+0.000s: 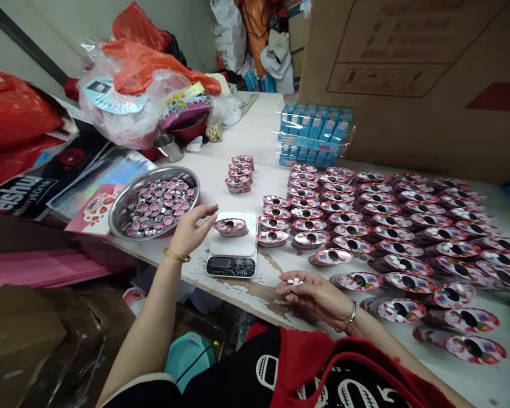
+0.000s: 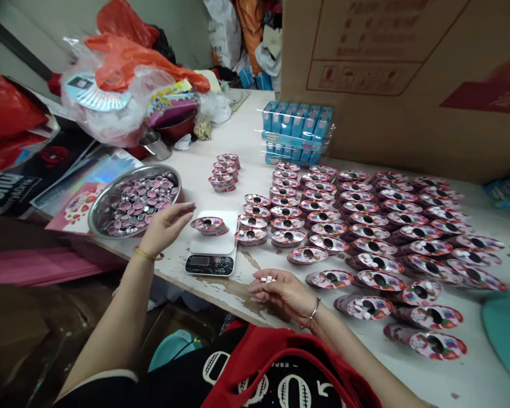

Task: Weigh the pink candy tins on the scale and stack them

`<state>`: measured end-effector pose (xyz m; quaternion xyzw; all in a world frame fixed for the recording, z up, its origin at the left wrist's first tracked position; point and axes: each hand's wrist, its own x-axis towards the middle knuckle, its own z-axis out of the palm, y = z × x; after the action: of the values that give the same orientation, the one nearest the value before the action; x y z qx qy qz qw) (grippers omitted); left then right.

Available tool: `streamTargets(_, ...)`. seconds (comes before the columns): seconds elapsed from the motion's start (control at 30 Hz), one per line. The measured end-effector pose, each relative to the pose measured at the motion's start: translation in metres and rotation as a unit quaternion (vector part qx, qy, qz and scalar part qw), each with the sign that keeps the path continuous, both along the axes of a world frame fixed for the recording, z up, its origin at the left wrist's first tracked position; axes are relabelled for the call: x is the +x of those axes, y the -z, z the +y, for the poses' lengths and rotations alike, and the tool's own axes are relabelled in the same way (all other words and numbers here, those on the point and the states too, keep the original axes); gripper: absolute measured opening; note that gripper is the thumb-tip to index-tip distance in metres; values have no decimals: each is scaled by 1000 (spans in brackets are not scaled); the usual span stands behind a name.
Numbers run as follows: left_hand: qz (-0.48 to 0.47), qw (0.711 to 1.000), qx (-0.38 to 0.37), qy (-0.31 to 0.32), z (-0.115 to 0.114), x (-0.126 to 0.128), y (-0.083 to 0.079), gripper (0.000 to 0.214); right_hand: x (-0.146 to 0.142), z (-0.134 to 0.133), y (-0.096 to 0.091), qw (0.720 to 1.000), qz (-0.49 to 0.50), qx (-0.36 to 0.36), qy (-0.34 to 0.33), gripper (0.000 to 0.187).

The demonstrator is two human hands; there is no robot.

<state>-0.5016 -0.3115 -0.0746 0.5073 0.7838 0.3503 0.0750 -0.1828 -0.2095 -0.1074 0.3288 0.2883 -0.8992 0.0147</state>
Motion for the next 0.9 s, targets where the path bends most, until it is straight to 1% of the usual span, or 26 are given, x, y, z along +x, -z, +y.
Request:
streamTargets(0.03, -6, 999, 16, -29, -9, -2, 5, 38, 2, 0, 2, 1000, -5, 7, 0, 31)
streamTargets(0.1, -21, 996, 25, -80, -28, -5, 21, 36, 3, 1, 5, 1000, -13, 20, -2, 26)
streamTargets(0.17, -38, 992, 17, -122, -47, -6, 41, 37, 3, 2, 4, 999, -22, 31, -8, 25)
streamTargets(0.27, -63, 984, 13, -168, -71, -6, 73, 40, -6, 7, -5, 997, -26, 65, -39, 33)
streamTargets(0.3, -70, 981, 15, -178, -77, -6, 82, 40, -11, 11, -10, 994, -22, 90, -54, 36)
streamTargets(0.37, -86, 977, 27, -191, -85, -6, 98, 40, -25, 19, -22, 983, -8, 162, -87, 39)
streamTargets(0.47, -99, 971, 61, -208, -90, -5, 113, 38, -55, 33, -41, 947, 14, 288, -140, 33)
streamTargets(0.57, -77, 969, 88, -218, -90, -3, 120, 34, -95, 41, -57, 901, 27, 399, -170, 19)
streamTargets(0.63, -51, 971, 95, -213, -89, -1, 121, 31, -123, 43, -65, 858, 19, 482, -178, 10)
streamTargets(0.7, -34, 973, 99, -204, -88, 1, 120, 29, -150, 42, -69, 797, 4, 573, -192, 8)
streamTargets(0.77, -27, 975, 100, -199, -88, 2, 118, 28, -171, 40, -71, 725, -12, 655, -212, 8)
streamTargets(0.83, -23, 975, 101, -195, -89, 3, 116, 27, -187, 38, -71, 659, -20, 713, -239, 9)
streamTargets(0.9, -22, 976, 103, -192, -89, 3, 116, 27, -197, 35, -69, 605, -22, 749, -268, 10)
